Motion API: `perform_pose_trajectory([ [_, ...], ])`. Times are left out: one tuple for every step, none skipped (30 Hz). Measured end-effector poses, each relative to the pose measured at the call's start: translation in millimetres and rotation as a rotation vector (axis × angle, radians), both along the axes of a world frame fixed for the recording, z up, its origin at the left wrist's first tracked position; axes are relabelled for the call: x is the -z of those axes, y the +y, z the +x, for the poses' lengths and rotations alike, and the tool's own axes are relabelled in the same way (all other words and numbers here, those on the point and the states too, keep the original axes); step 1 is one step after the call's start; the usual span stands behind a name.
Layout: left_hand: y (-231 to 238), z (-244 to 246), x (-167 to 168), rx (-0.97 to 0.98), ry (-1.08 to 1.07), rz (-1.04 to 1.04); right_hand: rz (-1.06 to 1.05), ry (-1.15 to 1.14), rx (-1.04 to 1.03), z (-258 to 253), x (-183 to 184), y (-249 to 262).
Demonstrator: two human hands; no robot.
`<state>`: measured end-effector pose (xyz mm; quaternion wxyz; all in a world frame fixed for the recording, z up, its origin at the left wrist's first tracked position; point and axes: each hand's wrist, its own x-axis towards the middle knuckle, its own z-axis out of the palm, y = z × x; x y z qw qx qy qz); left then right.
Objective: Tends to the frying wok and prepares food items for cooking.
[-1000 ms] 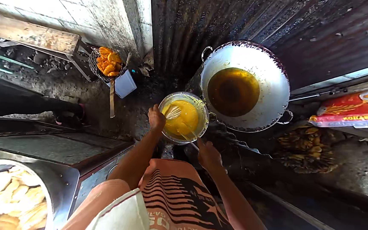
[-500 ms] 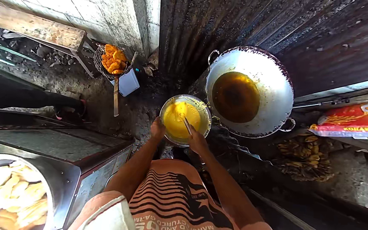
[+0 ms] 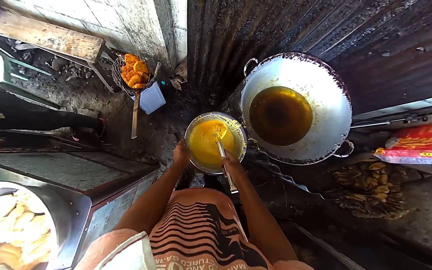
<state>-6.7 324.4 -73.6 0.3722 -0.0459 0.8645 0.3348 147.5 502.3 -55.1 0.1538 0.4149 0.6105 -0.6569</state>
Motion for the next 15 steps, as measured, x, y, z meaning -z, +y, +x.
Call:
perform_pose_trajectory([
  [-2,-1,2,-0.006,-0.013,0.017,0.108,-0.012,-0.081,6,-5,0],
  [-6,-2,4,-0.009,-0.022,0.036,0.226,-0.031,-0.158,12,-11,-1],
  [-9,-4,5,-0.017,-0.029,0.050,0.330,-0.034,-0.214,18,-17,-3],
  [-13,-4,6,-0.036,-0.027,0.066,0.387,-0.031,-0.257,23,-23,-4],
  [-18,-4,6,-0.064,-0.024,0.086,0.396,-0.035,-0.295,26,-26,-4],
  [-24,-4,7,-0.093,-0.019,0.096,0.369,-0.047,-0.326,29,-28,-2],
  [-31,-4,8,-0.118,-0.014,0.101,0.322,-0.052,-0.332,32,-27,1],
  [-37,-4,8,-0.140,0.005,0.105,0.263,-0.045,-0.316,36,-26,6],
  [-44,-5,6,-0.155,0.027,0.111,0.213,-0.022,-0.285,40,-27,11],
  [-51,-6,2,-0.172,0.055,0.114,0.169,0.018,-0.238,45,-33,17],
  [-59,-5,-3,-0.190,0.087,0.109,0.127,0.057,-0.182,49,-41,24],
  [-68,-4,-9,-0.207,0.121,0.105,0.091,0.087,-0.119,54,-51,33],
  [-76,-3,-14,-0.228,0.151,0.103,0.068,0.113,-0.052,57,-61,44],
  [-85,-2,-19,-0.245,0.182,0.096,0.059,0.133,0.014,59,-67,57],
  [-94,0,-24,-0.261,0.217,0.086,0.060,0.145,0.082,61,-69,73],
])
